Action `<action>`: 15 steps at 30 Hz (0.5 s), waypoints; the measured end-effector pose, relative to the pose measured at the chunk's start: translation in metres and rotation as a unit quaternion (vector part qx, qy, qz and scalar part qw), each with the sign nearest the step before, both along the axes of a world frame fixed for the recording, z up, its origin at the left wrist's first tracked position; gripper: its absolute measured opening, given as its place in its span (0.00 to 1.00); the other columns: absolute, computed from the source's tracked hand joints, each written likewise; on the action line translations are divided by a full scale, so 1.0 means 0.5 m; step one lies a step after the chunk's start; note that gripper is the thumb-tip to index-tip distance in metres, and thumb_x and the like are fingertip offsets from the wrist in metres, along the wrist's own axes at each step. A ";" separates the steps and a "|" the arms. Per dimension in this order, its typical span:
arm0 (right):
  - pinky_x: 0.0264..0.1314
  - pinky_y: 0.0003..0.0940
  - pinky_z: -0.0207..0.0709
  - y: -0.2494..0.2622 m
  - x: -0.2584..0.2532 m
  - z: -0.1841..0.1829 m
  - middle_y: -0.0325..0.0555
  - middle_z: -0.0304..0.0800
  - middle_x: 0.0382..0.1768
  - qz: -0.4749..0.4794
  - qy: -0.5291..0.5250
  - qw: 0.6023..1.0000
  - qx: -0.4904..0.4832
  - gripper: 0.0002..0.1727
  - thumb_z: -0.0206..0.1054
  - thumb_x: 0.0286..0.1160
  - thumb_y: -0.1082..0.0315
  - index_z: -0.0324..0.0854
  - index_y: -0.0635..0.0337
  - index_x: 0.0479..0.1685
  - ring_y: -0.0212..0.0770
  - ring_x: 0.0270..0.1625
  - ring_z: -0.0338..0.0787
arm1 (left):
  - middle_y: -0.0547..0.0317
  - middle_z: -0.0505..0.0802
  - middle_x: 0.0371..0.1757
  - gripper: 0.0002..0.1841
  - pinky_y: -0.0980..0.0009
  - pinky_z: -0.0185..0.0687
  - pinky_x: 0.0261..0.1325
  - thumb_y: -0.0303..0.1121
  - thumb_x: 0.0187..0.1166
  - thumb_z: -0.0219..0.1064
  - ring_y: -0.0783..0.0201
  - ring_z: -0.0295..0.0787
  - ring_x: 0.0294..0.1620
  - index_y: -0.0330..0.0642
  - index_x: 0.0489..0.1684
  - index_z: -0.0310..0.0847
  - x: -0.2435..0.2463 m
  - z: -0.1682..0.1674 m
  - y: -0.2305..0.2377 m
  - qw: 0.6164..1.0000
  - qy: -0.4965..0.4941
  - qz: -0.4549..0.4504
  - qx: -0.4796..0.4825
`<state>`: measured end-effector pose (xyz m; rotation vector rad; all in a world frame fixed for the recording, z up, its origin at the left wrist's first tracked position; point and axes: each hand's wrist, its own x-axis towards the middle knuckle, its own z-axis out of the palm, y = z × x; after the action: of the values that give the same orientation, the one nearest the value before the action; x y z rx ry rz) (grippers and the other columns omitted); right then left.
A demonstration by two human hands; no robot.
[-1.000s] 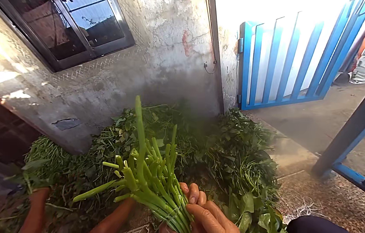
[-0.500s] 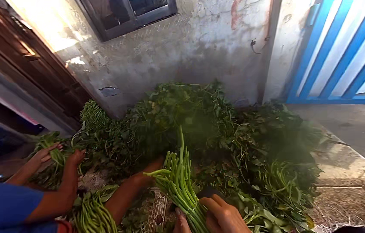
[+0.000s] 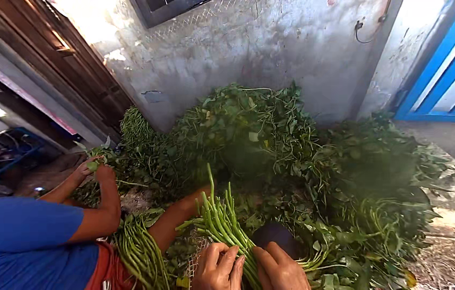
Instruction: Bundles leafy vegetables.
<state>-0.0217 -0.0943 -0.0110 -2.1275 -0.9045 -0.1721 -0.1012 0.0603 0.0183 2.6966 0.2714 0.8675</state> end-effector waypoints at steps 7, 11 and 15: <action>0.36 0.43 0.89 0.016 -0.032 0.004 0.55 0.90 0.38 -0.021 -0.003 1.000 -0.011 0.13 0.67 0.72 0.69 0.93 0.59 0.51 0.51 0.39 0.94 | 0.58 0.91 0.39 0.08 0.64 0.88 0.42 0.40 0.73 0.74 0.58 0.90 0.43 0.53 0.38 0.99 0.014 0.018 0.008 0.995 0.072 -0.002 0.069; 0.37 0.46 0.89 0.023 -0.032 0.008 0.55 0.91 0.40 -0.012 0.038 0.999 -0.024 0.13 0.69 0.75 0.63 0.93 0.58 0.51 0.53 0.41 0.94 | 0.60 0.92 0.38 0.07 0.63 0.88 0.40 0.37 0.73 0.73 0.59 0.91 0.43 0.52 0.35 0.98 0.011 0.022 -0.002 0.992 0.114 -0.005 0.056; 0.40 0.49 0.89 0.024 -0.020 0.027 0.56 0.91 0.41 0.008 0.113 0.993 -0.039 0.13 0.66 0.76 0.66 0.93 0.58 0.52 0.55 0.42 0.94 | 0.59 0.92 0.38 0.06 0.61 0.88 0.43 0.37 0.70 0.73 0.56 0.90 0.45 0.51 0.34 0.96 0.025 0.014 0.003 0.995 0.053 0.059 0.057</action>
<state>-0.0316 -0.0822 0.0025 -2.1578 -0.8048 0.1130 -0.0888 0.0617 0.0255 2.8616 0.4209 0.7957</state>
